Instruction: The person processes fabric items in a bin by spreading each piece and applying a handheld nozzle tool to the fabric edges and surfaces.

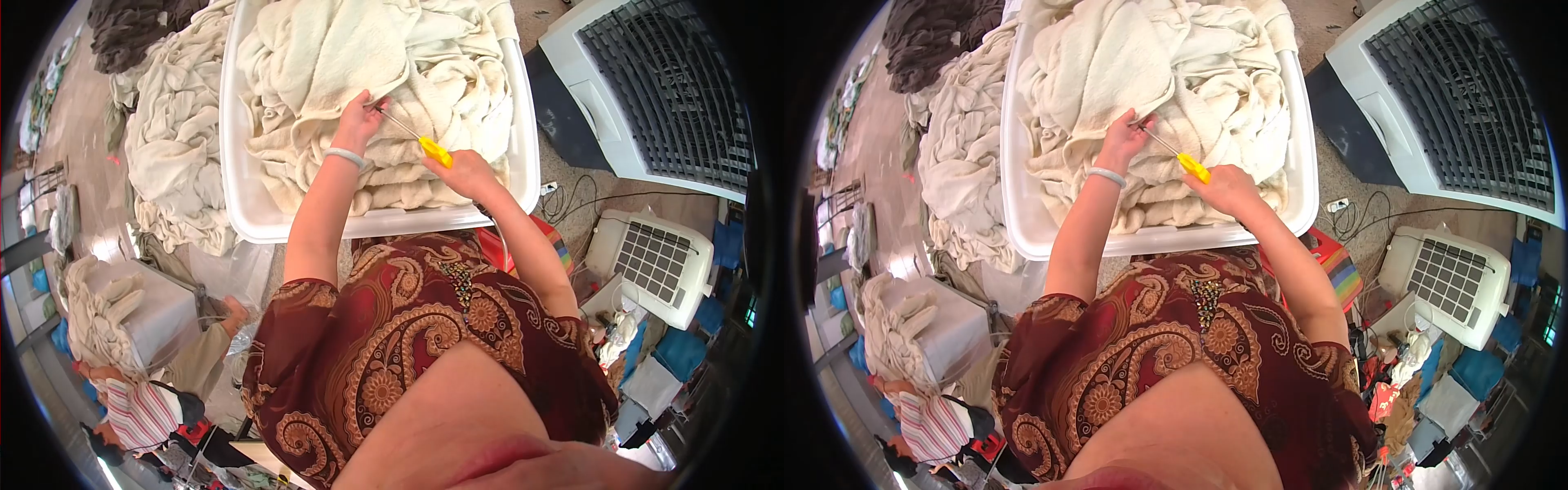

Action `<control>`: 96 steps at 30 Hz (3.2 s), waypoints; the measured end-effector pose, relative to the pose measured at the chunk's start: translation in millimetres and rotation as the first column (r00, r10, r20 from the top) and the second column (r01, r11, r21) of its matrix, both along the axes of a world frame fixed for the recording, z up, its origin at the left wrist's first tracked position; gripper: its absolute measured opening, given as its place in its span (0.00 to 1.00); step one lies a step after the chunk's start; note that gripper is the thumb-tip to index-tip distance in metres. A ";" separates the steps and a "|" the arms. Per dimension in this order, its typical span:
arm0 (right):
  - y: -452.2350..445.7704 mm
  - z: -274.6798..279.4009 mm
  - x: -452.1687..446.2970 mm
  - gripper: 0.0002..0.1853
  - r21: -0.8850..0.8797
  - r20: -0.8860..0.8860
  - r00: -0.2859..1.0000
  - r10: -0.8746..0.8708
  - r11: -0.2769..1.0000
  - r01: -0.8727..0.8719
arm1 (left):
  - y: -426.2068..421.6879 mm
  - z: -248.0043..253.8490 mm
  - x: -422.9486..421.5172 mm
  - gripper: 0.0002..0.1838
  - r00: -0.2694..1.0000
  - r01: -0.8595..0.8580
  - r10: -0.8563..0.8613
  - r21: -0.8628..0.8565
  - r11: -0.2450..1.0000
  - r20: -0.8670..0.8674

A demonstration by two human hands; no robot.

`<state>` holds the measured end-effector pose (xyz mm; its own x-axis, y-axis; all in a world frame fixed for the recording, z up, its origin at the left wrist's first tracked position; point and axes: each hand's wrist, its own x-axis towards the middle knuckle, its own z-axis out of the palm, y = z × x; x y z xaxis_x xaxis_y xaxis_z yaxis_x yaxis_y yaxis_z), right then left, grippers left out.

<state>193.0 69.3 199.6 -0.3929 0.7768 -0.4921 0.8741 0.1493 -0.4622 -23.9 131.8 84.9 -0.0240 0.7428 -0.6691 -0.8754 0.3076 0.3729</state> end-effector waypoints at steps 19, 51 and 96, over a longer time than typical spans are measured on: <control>0.7 2.0 28.9 0.28 -0.105 -0.215 0.951 -0.222 0.973 0.204 | -143.9 157.5 -34.3 0.20 0.973 -0.212 0.225 0.542 0.813 0.043; -14.5 0.6 3.9 0.30 -0.147 -0.049 0.995 0.088 0.985 -0.094 | -69.0 -5.3 -11.1 0.17 0.980 -0.195 0.197 -0.073 0.978 0.013; 8.5 21.5 73.1 0.23 -0.036 -0.269 0.853 -0.447 0.890 0.455 | -78.7 57.1 140.1 0.17 0.382 0.582 -0.083 0.170 0.796 -0.920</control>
<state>266.1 77.7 221.1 -0.1073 0.9120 -0.3959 0.6959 -0.2155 -0.6850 116.2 53.1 142.1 -0.0575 0.9945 -0.0877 0.1118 0.0937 0.9893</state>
